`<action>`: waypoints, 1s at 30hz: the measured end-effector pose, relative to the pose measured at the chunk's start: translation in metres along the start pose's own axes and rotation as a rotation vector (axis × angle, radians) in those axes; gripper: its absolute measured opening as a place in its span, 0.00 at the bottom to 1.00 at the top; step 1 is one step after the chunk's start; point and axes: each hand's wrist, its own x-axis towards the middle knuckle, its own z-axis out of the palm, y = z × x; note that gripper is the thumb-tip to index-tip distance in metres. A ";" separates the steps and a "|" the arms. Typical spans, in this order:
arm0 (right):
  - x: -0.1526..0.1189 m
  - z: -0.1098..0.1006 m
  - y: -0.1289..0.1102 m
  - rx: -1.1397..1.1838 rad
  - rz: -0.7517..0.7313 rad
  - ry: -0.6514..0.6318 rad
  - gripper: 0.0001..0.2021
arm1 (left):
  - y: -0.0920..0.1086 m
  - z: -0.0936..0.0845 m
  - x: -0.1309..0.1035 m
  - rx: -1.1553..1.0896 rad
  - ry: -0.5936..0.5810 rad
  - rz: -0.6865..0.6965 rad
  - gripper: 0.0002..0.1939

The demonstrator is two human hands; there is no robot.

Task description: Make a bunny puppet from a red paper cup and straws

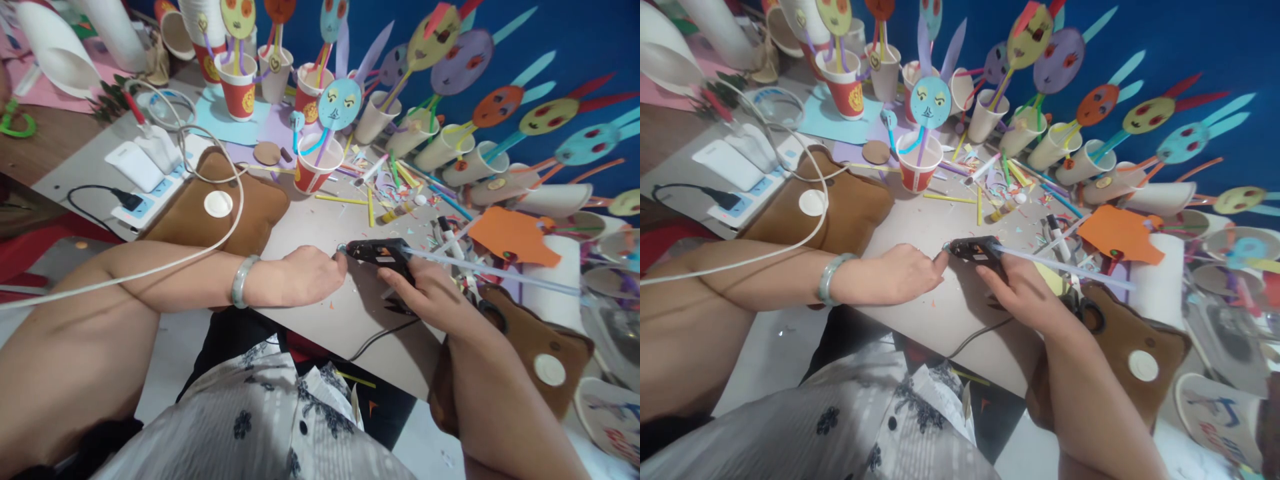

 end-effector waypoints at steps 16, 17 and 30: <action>0.000 0.001 0.001 0.001 0.009 -0.032 0.28 | 0.000 -0.004 -0.001 -0.017 -0.020 0.001 0.23; 0.000 0.000 0.000 0.004 0.007 -0.038 0.29 | 0.000 -0.004 -0.001 -0.016 -0.017 -0.002 0.24; 0.001 -0.002 -0.002 -0.029 -0.032 -0.027 0.32 | 0.000 0.001 -0.001 -0.020 0.047 -0.012 0.23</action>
